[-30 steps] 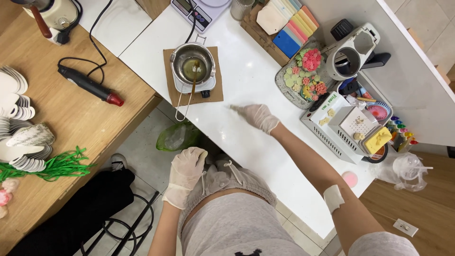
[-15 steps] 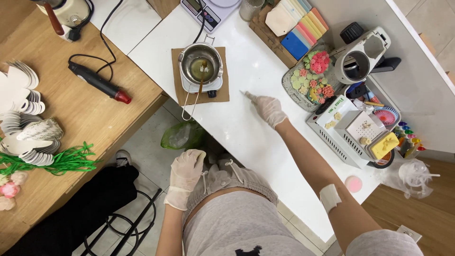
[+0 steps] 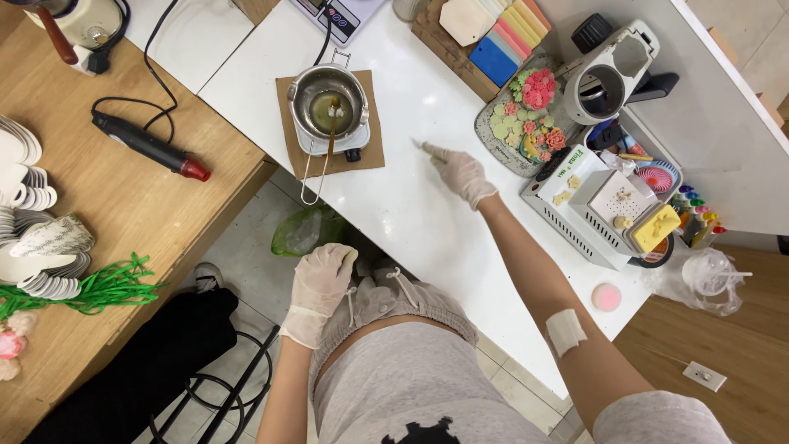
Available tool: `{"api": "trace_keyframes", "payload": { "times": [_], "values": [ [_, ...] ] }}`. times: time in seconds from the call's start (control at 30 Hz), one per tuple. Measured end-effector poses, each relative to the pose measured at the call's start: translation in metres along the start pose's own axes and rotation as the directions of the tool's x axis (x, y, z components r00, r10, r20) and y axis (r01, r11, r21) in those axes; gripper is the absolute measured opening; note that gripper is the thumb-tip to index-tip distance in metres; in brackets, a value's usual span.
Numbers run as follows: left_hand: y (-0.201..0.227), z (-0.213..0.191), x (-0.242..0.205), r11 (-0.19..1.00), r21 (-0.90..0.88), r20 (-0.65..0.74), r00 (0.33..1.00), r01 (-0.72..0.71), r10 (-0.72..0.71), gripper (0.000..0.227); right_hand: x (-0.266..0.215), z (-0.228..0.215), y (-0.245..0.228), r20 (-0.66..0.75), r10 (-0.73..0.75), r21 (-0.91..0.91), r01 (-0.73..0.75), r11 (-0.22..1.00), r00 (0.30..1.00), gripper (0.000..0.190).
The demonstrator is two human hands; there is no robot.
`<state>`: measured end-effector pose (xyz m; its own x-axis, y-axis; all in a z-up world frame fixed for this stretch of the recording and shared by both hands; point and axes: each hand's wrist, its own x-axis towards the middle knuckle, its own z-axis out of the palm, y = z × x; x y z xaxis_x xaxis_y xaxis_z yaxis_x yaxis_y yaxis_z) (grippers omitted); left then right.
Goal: Prepare wax by melting and heating with a heat gun for candle making.
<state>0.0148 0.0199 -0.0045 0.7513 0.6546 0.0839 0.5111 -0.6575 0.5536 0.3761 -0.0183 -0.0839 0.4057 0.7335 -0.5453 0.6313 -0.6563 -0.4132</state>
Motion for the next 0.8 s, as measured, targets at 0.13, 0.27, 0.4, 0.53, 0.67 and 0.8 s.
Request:
{"api": "trace_keyframes", "payload": {
  "times": [0.13, 0.27, 0.4, 0.53, 0.67, 0.8],
  "values": [
    [-0.004, 0.010, -0.012, 0.998, -0.031, 0.078, 0.996, 0.046, -0.043, 0.011, 0.034, -0.023, 0.011, -0.061, 0.088, 0.094, -0.082, 0.992, 0.994, 0.043],
    [-0.009, 0.017, -0.021, 0.997, 0.079, 0.092, 0.996, 0.007, -0.014, 0.012, 0.051, -0.023, 0.008, -0.118, 0.080, 0.050, -0.074, 0.996, 0.990, 0.040],
    [-0.005, 0.018, -0.015, 0.992, 0.080, 0.133, 0.986, 0.093, -0.103, 0.016, 0.048, -0.006, -0.008, -0.036, 0.026, -0.084, -0.028, 0.996, 0.999, 0.041],
    [-0.006, 0.019, -0.008, 0.997, 0.030, 0.111, 0.991, 0.066, -0.069, 0.017, 0.012, 0.023, -0.018, 0.032, -0.011, -0.255, 0.019, 0.967, 0.999, 0.044],
    [-0.014, 0.027, -0.006, 0.998, 0.050, 0.133, 0.991, 0.027, -0.033, 0.016, -0.036, 0.060, -0.018, 0.136, -0.105, -0.387, 0.151, 0.910, 0.985, 0.052],
    [-0.019, 0.031, -0.006, 0.999, 0.000, 0.108, 0.993, 0.045, -0.045, 0.021, -0.081, 0.093, -0.010, 0.073, -0.290, -0.419, 0.293, 0.859, 0.954, 0.050]
  ]
}}
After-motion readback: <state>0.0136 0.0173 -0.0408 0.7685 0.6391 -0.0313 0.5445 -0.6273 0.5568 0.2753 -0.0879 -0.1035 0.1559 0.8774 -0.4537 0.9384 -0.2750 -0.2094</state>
